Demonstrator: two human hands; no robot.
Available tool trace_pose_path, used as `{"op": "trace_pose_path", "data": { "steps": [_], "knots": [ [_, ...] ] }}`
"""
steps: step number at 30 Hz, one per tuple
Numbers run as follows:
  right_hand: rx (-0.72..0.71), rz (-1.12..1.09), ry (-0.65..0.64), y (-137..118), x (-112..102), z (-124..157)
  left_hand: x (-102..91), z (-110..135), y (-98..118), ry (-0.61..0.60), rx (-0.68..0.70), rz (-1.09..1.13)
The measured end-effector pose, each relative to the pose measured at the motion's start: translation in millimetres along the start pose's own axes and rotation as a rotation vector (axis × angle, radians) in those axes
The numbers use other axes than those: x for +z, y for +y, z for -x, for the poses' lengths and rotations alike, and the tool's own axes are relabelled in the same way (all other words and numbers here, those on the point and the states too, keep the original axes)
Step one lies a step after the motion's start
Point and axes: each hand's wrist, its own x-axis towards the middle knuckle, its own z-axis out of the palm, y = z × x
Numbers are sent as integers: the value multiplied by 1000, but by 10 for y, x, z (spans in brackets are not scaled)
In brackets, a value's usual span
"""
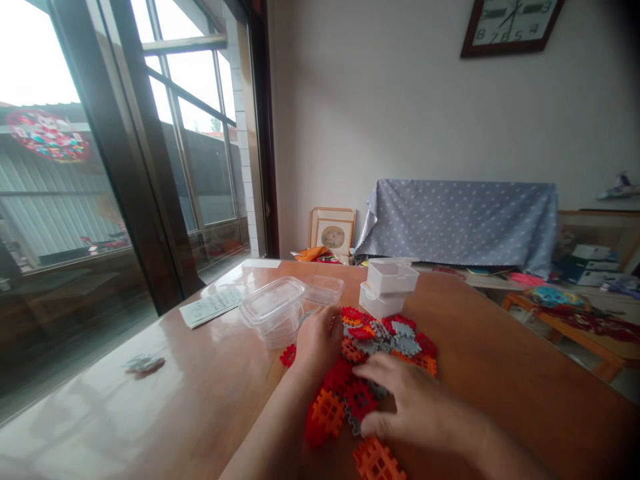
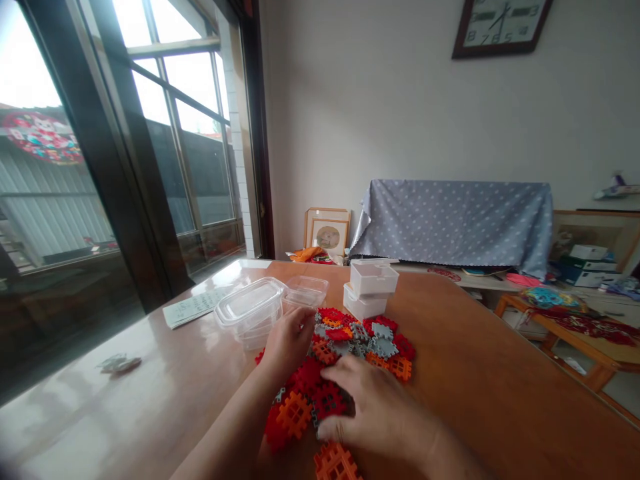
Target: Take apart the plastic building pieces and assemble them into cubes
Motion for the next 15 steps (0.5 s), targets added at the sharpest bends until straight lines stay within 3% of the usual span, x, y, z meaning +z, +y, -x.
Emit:
{"op": "trace_pose_path", "data": {
  "steps": [3,6,15],
  "knots": [
    [-7,98,-155,-94,79,159,-13,5,43,-11,-33,-14],
    [43,141,-201,-53,185,194,-21,10,66,-15,-40,-17],
    [37,170,-57,62,245,159,-8,12,65,-23,-34,-33]
  ]
}}
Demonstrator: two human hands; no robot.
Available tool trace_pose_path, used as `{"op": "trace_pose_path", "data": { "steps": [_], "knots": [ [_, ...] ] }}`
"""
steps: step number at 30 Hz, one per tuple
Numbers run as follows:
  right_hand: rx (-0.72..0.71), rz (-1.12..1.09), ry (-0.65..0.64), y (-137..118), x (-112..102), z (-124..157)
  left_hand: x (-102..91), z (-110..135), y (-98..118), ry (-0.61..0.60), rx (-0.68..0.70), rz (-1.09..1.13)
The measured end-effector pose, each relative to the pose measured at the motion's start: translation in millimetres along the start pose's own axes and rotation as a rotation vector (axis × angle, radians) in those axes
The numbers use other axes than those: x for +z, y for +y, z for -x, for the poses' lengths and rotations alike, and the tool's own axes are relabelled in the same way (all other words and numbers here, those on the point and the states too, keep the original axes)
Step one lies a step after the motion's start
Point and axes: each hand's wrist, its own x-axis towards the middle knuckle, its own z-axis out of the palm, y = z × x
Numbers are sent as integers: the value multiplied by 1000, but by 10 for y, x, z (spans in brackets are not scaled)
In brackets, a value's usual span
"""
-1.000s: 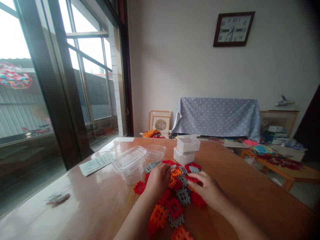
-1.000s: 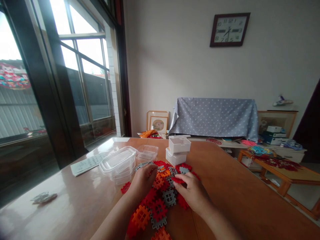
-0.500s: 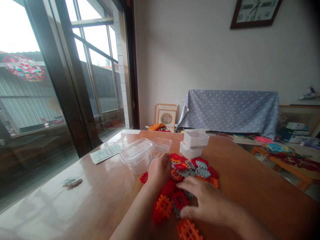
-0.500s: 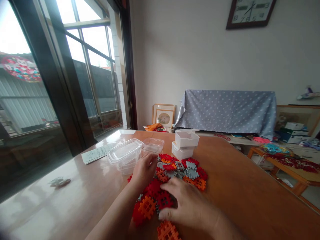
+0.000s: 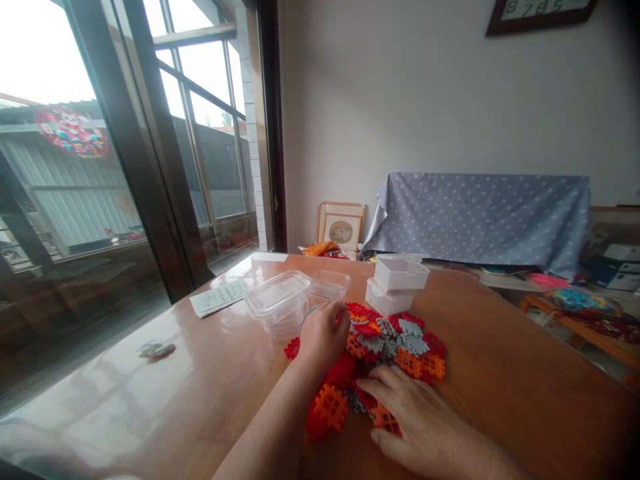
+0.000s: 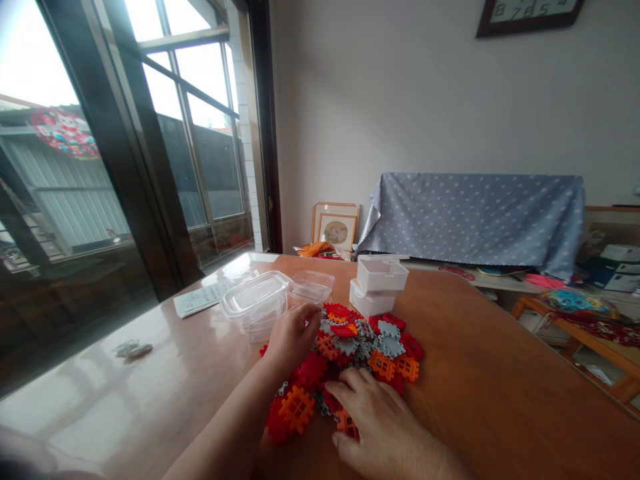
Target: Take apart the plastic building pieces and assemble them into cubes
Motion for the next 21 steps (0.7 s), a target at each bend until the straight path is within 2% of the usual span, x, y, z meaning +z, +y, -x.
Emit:
{"op": "trace_pose_path", "data": {
  "steps": [6,10,21],
  "knots": [
    [56,106,146,-3,226,-42,21,-3,-28,8,39,5],
    [61,148,200,-14,350,-110,2,-20,-61,26,53,14],
    [27,201,225,5,380,-205,-21,-24,-81,30,48,23]
  ]
}}
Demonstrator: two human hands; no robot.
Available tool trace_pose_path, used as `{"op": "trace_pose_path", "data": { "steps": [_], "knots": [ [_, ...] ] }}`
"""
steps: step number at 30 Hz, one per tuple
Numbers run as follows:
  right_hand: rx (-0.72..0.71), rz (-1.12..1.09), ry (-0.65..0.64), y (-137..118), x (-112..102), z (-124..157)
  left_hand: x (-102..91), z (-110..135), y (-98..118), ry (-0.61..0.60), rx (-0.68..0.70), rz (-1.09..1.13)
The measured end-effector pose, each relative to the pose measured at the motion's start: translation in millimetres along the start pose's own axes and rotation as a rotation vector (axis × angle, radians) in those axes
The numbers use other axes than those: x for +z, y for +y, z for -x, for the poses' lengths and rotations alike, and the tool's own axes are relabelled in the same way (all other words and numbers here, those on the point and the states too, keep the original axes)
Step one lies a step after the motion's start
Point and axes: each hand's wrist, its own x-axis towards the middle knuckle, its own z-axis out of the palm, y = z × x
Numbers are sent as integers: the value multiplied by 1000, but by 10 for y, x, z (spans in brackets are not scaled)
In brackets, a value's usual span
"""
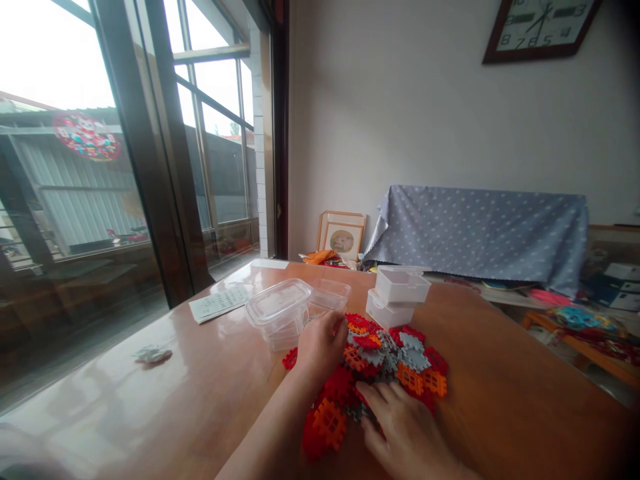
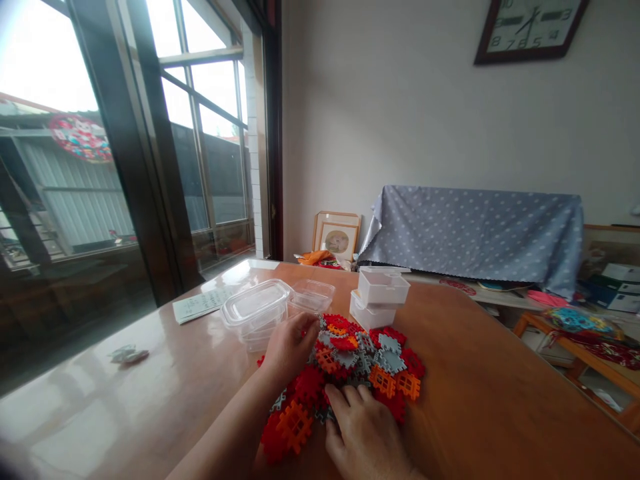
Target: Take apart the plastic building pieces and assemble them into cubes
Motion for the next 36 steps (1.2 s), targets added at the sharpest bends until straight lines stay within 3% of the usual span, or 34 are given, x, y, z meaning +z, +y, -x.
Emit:
{"op": "trace_pose_path", "data": {
  "steps": [5,10,15,22,27,32,36],
  "knots": [
    [2,-65,4,70,-83,11,19,17,30,-39,7,16],
    [94,-229,-4,196,-187,-7,19,29,80,-110,15,67],
    [261,-565,72,490,-188,-40,10,45,123,-136,33,90],
    [504,-1157,321,853,-132,-221,-6,76,184,-198,65,47],
    [636,-1410,415,908,-71,-392,9,160,320,-397,162,2],
    [554,-1575,387,974,-37,-429,81,243,434,-639,271,-21],
    [532,-1578,485,1078,-66,-391,161,292,502,-772,293,-123]
  ]
}}
